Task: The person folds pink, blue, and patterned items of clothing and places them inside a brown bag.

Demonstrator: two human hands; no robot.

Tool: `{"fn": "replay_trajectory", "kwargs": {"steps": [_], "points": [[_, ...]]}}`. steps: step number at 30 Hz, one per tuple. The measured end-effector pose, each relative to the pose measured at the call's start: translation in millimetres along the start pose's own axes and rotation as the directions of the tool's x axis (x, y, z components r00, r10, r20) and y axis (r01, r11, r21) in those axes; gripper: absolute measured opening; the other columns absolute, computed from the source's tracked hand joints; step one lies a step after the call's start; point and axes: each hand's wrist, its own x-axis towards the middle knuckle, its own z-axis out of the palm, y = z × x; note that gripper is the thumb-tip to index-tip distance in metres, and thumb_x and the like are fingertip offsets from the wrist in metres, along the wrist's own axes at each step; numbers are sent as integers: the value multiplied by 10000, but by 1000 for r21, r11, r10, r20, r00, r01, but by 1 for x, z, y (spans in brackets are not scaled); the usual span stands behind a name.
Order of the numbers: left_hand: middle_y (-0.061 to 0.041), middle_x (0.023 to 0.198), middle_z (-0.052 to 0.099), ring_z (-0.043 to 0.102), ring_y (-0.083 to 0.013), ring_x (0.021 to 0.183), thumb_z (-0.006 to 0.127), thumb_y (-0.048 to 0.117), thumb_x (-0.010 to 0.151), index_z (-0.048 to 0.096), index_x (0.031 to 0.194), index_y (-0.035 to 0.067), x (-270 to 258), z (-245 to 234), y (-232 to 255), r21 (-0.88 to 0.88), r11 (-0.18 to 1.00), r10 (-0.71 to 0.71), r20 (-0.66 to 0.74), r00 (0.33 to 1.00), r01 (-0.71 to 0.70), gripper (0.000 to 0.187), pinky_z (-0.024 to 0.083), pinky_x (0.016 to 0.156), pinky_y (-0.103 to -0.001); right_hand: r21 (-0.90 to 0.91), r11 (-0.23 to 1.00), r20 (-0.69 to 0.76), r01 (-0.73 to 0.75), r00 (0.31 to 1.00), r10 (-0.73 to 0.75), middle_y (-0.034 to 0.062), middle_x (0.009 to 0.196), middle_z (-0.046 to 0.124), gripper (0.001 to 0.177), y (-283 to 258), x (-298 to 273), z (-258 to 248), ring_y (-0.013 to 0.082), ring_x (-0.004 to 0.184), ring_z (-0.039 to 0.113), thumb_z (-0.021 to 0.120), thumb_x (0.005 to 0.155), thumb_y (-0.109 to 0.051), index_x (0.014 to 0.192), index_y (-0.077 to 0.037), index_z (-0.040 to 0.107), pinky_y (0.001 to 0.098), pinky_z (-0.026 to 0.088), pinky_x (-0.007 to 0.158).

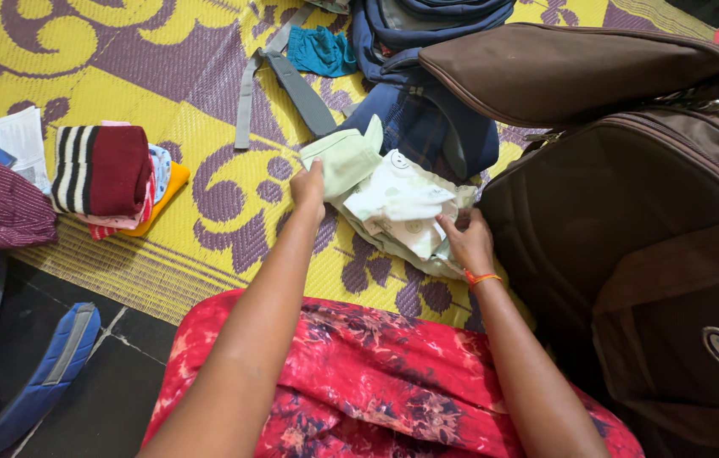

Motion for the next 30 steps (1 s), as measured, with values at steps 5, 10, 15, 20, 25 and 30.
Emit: {"fn": "replay_trajectory", "kwargs": {"steps": [5,10,15,20,25,30], "points": [[-154,1071,739,640,-202,866,635,372,978,710,1152,-25,21,3,-6,-201,979,-14,69,997,28,441,510,772,-357,140,990,-100,-19,994,34,169,996,748,440,13,7,9,300,930,732,689,923,-383,1119,10,716,389,544,842],[-168,1239,693,741,-308,1012,503,361,981,574,1302,2,37,-13,6,-690,694,-207,82,975,206,488,633,878,-475,368,908,-67,-203,968,244,240,1011,729,544,6,13,18,365,969,662,574,1051,-472,1130,51,702,415,517,890],[-108,1324,658,689,-241,1114,682,285,925,565,1382,28,19,-12,13,-531,841,-12,171,985,103,537,589,937,-389,-182,966,-188,184,958,-217,287,1159,628,843,-9,-2,45,454,1078,609,890,694,-539,1189,75,592,494,503,911],[-105,1063,778,727,-206,896,795,254,823,732,1156,15,-22,2,40,8,967,225,438,870,-254,415,583,792,-362,-81,988,-146,134,979,-144,250,1152,659,739,-9,-6,40,412,1080,636,886,684,-480,1172,18,641,467,517,913],[-166,996,771,739,-242,862,763,375,848,813,1165,99,-68,17,48,362,611,149,821,551,-704,424,569,830,-397,-92,995,-88,49,994,-57,202,1135,698,629,-25,-9,33,381,1046,675,852,706,-471,1127,-35,684,462,540,885],[-214,1388,480,670,-321,1122,789,322,899,451,1452,47,-72,24,42,307,663,293,733,614,-683,703,502,987,-454,-128,991,-73,-25,997,16,184,1137,696,625,-42,-17,27,376,1001,694,835,720,-475,1133,-33,675,475,551,840]]}}
